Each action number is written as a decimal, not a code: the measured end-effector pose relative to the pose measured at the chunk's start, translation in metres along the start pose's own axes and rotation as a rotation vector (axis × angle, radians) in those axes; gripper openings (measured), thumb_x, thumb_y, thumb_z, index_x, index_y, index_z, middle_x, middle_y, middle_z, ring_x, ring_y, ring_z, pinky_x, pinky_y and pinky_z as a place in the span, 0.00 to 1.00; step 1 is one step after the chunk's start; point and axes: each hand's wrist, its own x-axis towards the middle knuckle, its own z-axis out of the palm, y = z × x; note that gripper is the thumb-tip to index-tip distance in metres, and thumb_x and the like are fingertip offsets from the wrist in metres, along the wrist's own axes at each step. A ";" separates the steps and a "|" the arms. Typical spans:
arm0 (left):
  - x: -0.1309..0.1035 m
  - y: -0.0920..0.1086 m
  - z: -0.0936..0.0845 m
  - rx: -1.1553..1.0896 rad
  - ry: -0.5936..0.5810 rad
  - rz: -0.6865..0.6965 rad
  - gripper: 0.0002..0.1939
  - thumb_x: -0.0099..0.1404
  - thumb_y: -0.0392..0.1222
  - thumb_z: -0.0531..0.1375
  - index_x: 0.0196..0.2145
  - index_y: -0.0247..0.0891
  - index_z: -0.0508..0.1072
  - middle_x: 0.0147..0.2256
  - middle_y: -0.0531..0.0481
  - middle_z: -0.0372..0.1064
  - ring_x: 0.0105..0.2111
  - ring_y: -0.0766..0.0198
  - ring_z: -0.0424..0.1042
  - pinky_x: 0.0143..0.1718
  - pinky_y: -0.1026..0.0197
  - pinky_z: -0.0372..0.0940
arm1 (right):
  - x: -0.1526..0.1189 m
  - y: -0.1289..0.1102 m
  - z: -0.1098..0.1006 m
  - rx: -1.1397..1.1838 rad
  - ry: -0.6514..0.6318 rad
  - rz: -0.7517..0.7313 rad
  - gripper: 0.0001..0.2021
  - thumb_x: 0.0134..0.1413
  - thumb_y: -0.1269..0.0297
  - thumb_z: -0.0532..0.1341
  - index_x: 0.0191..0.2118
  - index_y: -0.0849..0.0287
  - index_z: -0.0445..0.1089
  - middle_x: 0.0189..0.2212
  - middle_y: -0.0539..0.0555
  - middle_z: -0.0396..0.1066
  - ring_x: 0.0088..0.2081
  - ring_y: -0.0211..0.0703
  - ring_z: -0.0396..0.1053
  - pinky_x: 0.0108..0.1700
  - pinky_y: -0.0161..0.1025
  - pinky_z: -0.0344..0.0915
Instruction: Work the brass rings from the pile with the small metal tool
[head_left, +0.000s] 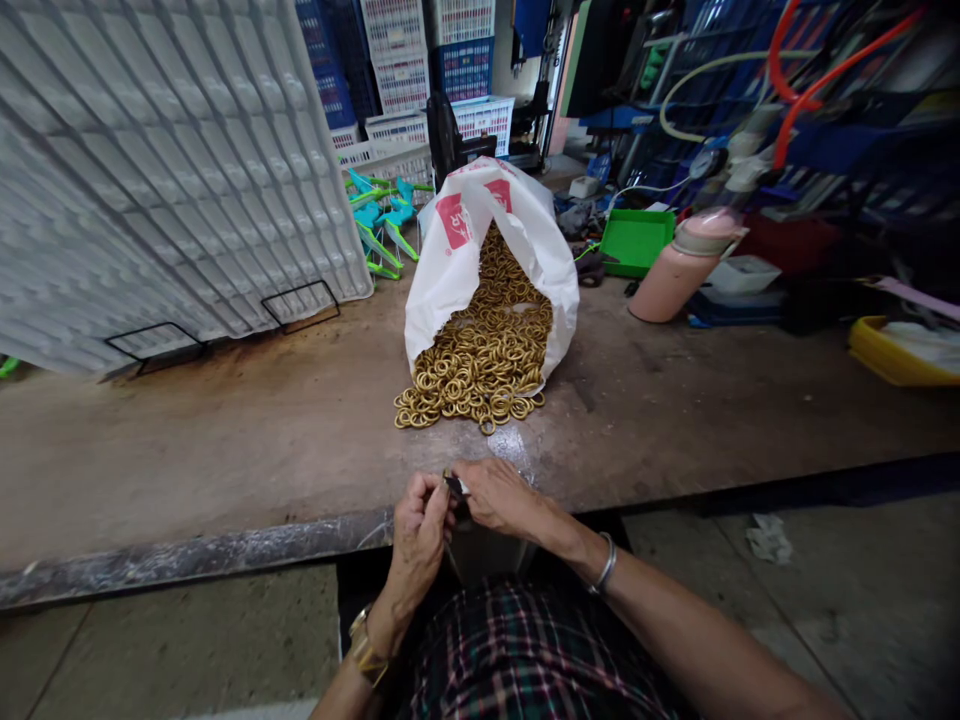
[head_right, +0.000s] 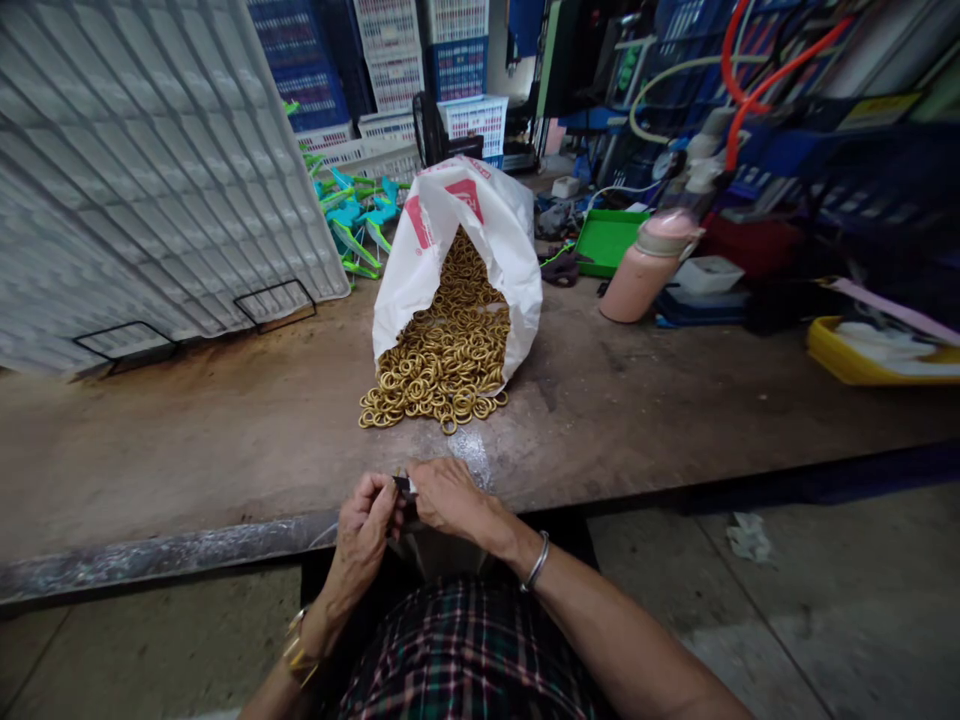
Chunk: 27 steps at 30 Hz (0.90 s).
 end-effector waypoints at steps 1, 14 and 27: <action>0.000 -0.001 -0.001 -0.001 0.002 0.012 0.17 0.56 0.55 0.56 0.27 0.37 0.63 0.21 0.56 0.62 0.17 0.72 0.60 0.17 0.70 0.55 | 0.001 0.001 0.000 -0.004 -0.014 -0.011 0.12 0.49 0.72 0.51 0.39 0.61 0.66 0.30 0.58 0.73 0.32 0.44 0.69 0.30 0.34 0.54; -0.019 0.022 0.001 -0.376 -0.252 -0.119 0.13 0.60 0.49 0.55 0.27 0.37 0.61 0.22 0.56 0.61 0.17 0.74 0.57 0.16 0.71 0.54 | 0.030 0.005 0.001 -0.103 0.108 0.087 0.13 0.49 0.73 0.50 0.40 0.63 0.65 0.30 0.58 0.71 0.33 0.45 0.68 0.31 0.35 0.54; -0.012 0.005 -0.021 -0.739 -0.123 -0.268 0.12 0.56 0.39 0.60 0.38 0.37 0.64 0.25 0.52 0.66 0.19 0.72 0.60 0.16 0.70 0.52 | 0.101 -0.012 -0.035 -0.253 0.439 0.223 0.09 0.55 0.65 0.51 0.42 0.59 0.60 0.37 0.59 0.70 0.36 0.45 0.69 0.35 0.37 0.57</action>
